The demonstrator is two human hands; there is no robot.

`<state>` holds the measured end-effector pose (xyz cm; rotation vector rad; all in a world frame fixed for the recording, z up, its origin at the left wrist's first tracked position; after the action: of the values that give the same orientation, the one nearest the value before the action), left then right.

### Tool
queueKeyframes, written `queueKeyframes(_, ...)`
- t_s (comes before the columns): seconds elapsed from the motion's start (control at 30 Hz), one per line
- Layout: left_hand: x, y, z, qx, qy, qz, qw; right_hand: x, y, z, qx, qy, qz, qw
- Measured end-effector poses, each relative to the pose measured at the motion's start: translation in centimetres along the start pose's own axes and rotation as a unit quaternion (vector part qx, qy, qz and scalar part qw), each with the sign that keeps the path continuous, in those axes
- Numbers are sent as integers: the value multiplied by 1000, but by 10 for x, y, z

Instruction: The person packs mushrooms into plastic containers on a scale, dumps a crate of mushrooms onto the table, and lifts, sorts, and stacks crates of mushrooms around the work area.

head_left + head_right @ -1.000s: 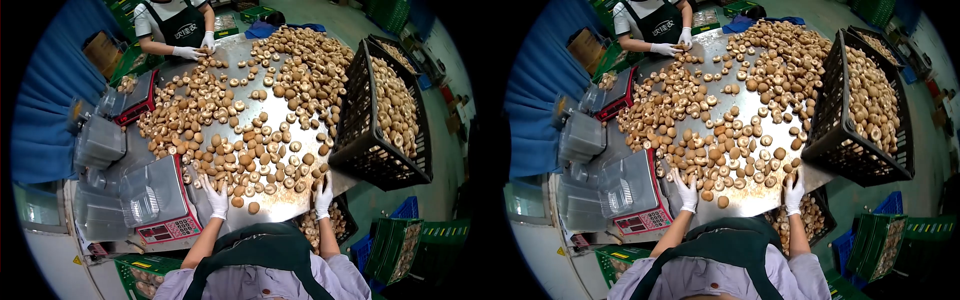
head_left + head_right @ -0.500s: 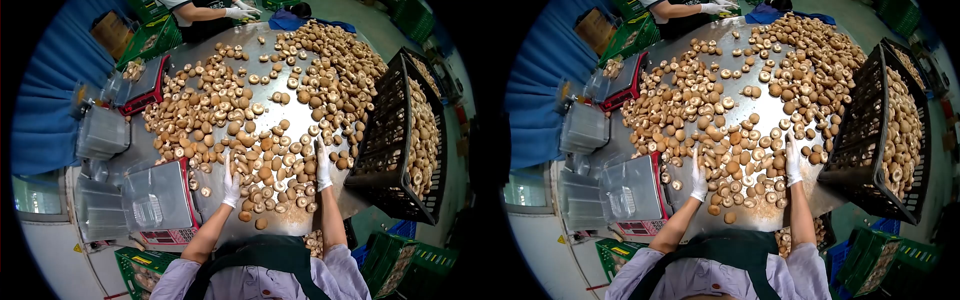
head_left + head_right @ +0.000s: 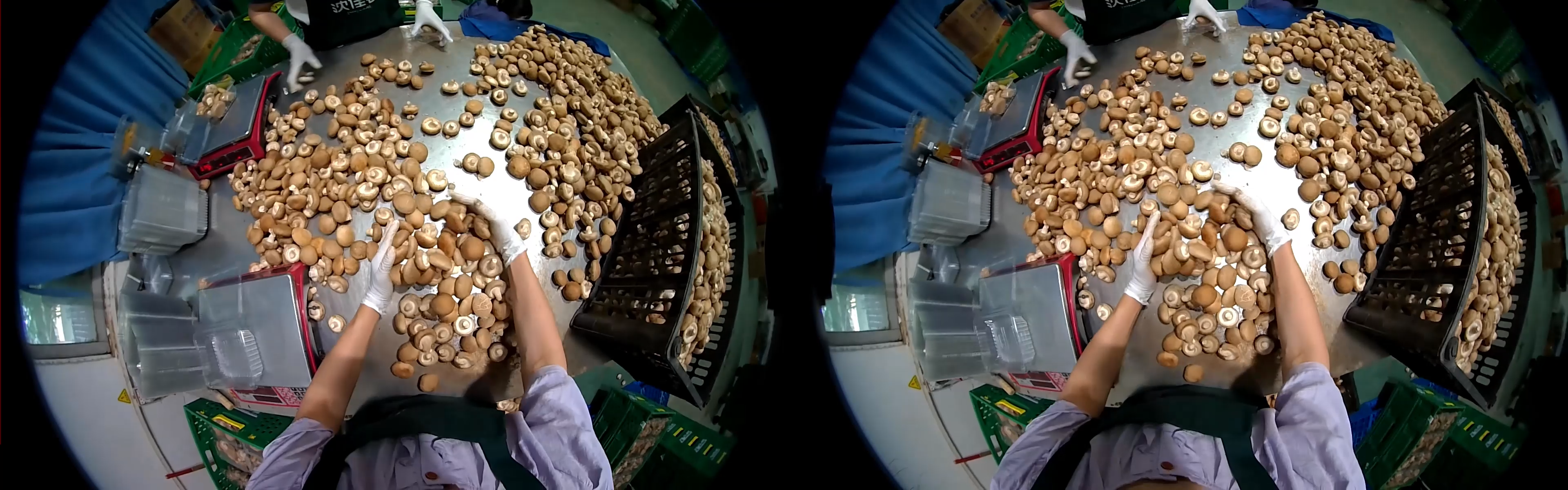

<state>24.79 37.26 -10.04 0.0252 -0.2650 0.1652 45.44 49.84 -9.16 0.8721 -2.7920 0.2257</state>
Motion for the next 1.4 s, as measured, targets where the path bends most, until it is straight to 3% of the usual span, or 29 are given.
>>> queueKeyframes(0.07,2,3,1,-8,-8,-4,1000,17,8,4,56,82,-72,992)
queueKeyframes(0.1,2,3,2,-8,-10,-6,1000,28,13,-2,29,18,-129,991)
queueKeyframes(0.13,1,2,4,-14,9,-7,1000,33,16,-4,6,-23,-139,990)
queueKeyframes(0.2,-4,-4,4,-23,29,-9,999,29,20,15,123,20,-178,976)
queueKeyframes(0.3,-5,-19,8,33,156,-60,985,31,11,7,128,48,-226,964)
queueKeyframes(0.43,9,-53,14,2,165,-55,985,34,-2,10,115,8,-260,959)
queueKeyframes(0.53,21,-74,7,29,172,-39,984,37,-23,3,189,51,-293,936)
queueKeyframes(0.6,35,-87,11,-16,133,-22,991,34,-34,9,185,44,-276,942)
queueKeyframes(0.73,62,-104,4,50,263,-52,962,26,-73,0,163,5,-240,957)
queueKeyframes(0.83,93,-124,0,36,251,-64,965,16,-109,9,175,1,-240,955)
queueKeyframes(1.1,170,-177,-8,-28,222,-176,959,-15,-226,18,164,-43,-121,978)
queueKeyframes(1.2,189,-201,-23,5,240,-195,951,-21,-266,9,127,-127,-103,978)
queueKeyframes(1.27,200,-211,-27,-9,222,-219,950,-21,-294,7,163,-110,-50,979)
queueKeyframes(1.33,212,-217,-26,-23,223,-249,942,-28,-317,21,120,-84,-19,989)
queueKeyframes(1.4,225,-227,-26,-40,210,-267,940,-30,-341,8,124,-159,19,979)
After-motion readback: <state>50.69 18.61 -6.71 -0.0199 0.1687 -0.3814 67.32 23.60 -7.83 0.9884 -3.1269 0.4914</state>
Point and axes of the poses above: each hand's wrist, its own y-axis towards the middle knuckle, its own x-axis out of the palm, z = x × y, the point moved 3 cm from there along y, towards the middle knuckle, and after that the axes turned 5 degrees about -y, right-handed, at the moved point
